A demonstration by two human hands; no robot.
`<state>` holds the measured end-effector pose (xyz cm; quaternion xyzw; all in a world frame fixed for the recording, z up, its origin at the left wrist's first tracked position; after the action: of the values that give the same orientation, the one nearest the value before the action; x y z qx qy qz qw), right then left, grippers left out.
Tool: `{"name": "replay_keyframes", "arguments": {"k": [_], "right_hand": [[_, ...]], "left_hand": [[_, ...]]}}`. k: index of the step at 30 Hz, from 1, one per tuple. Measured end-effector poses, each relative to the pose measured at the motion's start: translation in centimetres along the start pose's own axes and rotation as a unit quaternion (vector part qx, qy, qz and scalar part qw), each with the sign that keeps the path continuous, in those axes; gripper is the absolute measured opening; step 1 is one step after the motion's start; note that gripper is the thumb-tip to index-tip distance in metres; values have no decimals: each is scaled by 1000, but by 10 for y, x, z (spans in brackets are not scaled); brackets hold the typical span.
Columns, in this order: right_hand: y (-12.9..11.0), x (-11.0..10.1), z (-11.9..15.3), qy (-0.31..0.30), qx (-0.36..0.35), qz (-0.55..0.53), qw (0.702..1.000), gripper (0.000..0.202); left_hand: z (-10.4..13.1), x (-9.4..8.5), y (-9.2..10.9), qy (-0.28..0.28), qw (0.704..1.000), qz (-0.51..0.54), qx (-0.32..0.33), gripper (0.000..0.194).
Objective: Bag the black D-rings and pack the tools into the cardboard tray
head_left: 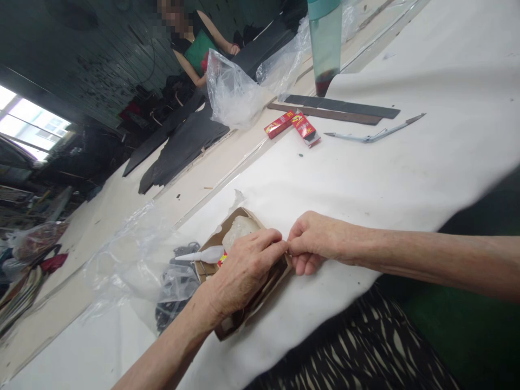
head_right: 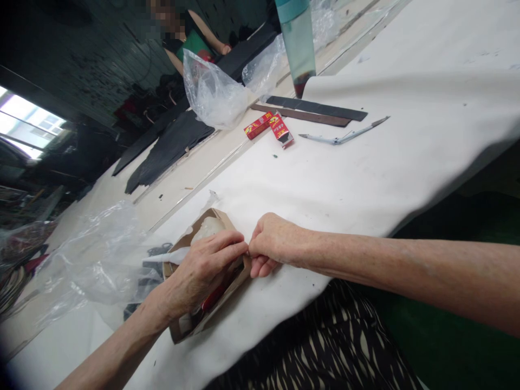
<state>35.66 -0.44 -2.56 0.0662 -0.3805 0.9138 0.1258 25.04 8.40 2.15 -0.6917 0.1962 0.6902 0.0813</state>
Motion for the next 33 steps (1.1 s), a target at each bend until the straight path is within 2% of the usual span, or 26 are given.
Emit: {"name": "replay_keyframes", "arguments": {"k": [9,22,33], "right_hand": [[1,1,0,5,-12,-1,1000,21],[0,0,3,-18,-10,-2,1000,21],[1,-5,5,17,-62,63,996,12]], "left_hand": [[0,0,-2,-14,1000,13,-6,20],[-3,-3,-1,-53,998,23,-4,26],[-2,-4,0,-60,998,25,-8,27]]}}
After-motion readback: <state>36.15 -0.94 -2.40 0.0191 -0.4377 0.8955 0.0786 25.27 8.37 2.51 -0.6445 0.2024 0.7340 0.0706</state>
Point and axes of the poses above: each hand's wrist, its own z-axis away from the middle knuckle, its own x-axis out of the palm, y = z × x, the point moved 3 cm from there along -z, towards the middle knuckle, and after that the axes turned 10 degrees about x, right-handed, at the moved point
